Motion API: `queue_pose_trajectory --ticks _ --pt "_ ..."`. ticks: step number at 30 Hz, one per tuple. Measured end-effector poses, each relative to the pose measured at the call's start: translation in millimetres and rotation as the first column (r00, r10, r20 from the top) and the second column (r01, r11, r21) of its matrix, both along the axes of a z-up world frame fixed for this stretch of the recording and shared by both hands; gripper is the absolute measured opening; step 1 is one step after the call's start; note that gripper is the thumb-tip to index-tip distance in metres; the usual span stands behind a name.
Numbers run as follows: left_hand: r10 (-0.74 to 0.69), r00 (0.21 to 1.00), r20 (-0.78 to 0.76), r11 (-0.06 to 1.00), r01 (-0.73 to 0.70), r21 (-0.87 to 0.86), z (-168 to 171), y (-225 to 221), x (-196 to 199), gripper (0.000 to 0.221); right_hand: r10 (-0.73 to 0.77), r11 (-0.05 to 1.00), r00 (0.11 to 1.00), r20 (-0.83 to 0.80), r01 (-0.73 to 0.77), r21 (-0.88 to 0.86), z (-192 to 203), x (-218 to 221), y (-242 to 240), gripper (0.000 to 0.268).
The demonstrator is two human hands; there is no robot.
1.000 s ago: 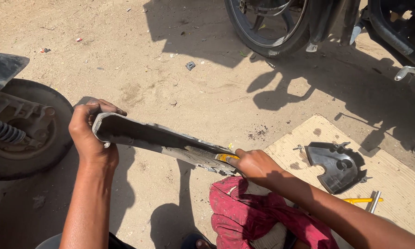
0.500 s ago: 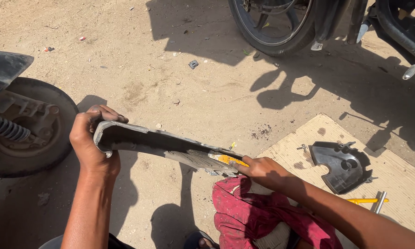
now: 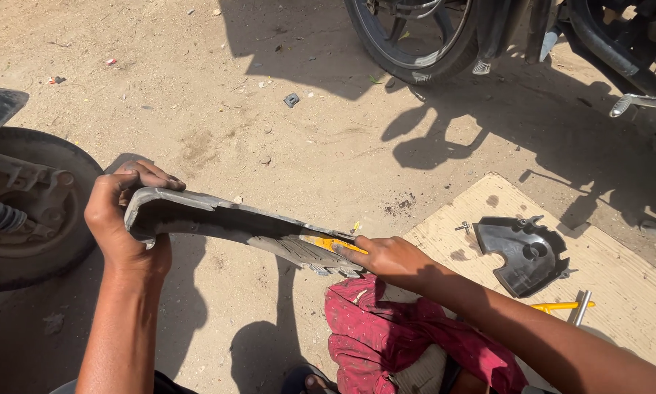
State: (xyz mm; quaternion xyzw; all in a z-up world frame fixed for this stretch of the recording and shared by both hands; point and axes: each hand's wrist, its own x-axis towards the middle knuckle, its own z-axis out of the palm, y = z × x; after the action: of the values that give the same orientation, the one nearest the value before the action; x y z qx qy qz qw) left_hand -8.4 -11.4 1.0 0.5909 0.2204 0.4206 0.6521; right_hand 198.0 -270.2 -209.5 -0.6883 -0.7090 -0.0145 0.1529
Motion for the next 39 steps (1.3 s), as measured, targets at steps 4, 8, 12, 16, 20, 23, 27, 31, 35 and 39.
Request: queue_pose_trajectory --ticks 4,8,12,16,20,23,27,31,35,39 --pt "-0.036 0.999 0.037 0.999 0.035 0.007 -8.5 14.8 -3.7 0.028 0.021 0.992 0.999 0.046 -0.015 -0.123 -49.9 27.1 -30.0 0.062" --pt "-0.009 0.999 0.042 1.000 0.010 -0.023 -3.0 13.4 -0.1 0.027 0.034 0.968 0.999 0.012 -0.030 -0.249 -45.2 35.1 -30.4 0.063" --pt "-0.014 0.999 0.045 1.000 0.015 -0.014 -5.8 16.4 0.5 0.027 0.027 0.982 0.999 -0.017 -0.030 -0.189 -39.5 34.8 -29.6 0.070" --pt "-0.058 0.995 0.078 0.998 0.057 0.005 -21.1 36.3 -10.1 0.028 0.006 0.981 0.999 0.051 0.004 -0.196 -86.7 44.6 -42.9 0.069" --pt "-0.069 0.992 0.106 0.998 0.069 0.000 -25.2 36.0 -12.0 0.025 0.025 0.976 1.000 0.009 -0.023 -0.217 -75.4 36.7 -39.0 0.065" --pt "-0.033 0.996 0.087 0.999 0.034 -0.013 -18.0 29.8 -11.4 0.024 0.039 0.985 0.999 -0.012 -0.040 -0.170 -59.1 29.1 -28.4 0.065" --pt "0.004 0.997 0.074 1.000 -0.005 0.012 -26.7 36.8 -12.2 0.022 0.053 0.998 0.994 0.095 -0.049 -0.042 -66.1 38.3 -34.7 0.062" --pt "0.047 0.995 0.089 0.999 -0.046 -0.019 -25.8 45.4 -16.5 0.020 0.080 0.996 0.989 0.126 -0.074 -0.054 -60.3 40.3 -29.4 0.060" --pt "0.068 0.993 0.099 0.998 -0.069 0.006 -24.4 51.4 -24.1 0.020 0.071 0.997 0.979 0.191 -0.065 -0.038 -51.6 30.0 -9.6 0.056" --pt "0.066 0.988 0.143 0.997 -0.058 -0.055 -26.4 55.8 -29.8 0.019 0.073 0.997 0.978 0.194 -0.073 -0.008 -56.8 26.6 -2.3 0.052"
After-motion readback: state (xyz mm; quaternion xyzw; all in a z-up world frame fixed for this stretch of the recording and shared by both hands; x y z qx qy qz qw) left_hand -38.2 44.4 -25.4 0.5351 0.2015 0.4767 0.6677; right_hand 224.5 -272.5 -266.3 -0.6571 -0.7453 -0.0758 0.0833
